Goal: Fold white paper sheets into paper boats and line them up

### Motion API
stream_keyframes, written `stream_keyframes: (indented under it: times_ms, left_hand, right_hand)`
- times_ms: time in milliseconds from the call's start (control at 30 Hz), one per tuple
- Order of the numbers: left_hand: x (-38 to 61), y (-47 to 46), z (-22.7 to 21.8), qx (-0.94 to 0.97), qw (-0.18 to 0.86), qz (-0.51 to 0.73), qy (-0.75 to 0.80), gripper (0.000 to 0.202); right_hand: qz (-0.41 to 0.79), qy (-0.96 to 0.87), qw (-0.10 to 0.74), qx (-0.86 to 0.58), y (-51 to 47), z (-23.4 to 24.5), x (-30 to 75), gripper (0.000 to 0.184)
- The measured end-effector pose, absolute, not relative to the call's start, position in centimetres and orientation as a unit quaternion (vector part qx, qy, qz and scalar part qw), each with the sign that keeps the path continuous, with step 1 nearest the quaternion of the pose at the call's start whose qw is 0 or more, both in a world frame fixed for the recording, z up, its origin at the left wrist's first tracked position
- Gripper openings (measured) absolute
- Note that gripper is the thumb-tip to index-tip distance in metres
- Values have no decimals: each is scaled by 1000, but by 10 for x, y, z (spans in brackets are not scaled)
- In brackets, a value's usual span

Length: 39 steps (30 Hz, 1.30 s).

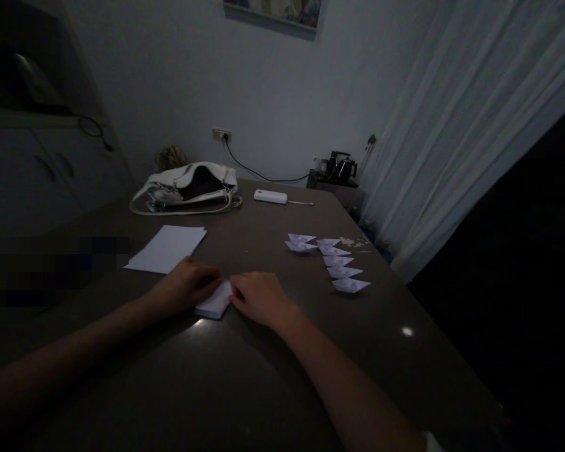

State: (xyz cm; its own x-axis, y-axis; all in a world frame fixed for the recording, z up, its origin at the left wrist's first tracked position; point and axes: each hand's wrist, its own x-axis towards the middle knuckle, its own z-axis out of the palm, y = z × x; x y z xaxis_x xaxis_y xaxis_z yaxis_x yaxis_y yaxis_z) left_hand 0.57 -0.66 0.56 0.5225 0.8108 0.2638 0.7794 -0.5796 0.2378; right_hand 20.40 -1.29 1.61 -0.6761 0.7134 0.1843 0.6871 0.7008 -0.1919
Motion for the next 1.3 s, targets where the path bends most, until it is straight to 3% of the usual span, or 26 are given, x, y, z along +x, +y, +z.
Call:
stream_keyframes:
  times_ms: [267,900,1200,1300]
  left_hand:
    - [6,-7,6,872,43,177,454,22]
    - [4,-5,7,864,96,196,454,25]
    - [2,-4,6,867,88,194,450,25]
    - [2,-4,6,867,95,197,447,23]
  right_hand:
    - [70,-920,138,-359,-15,16,203,2]
    - [94,-911,122,-383,-18,18,204,8]
    - [89,-918,117,-368,-21,21,207,23]
    - [88,-920,110,-367,-24,23,206,36]
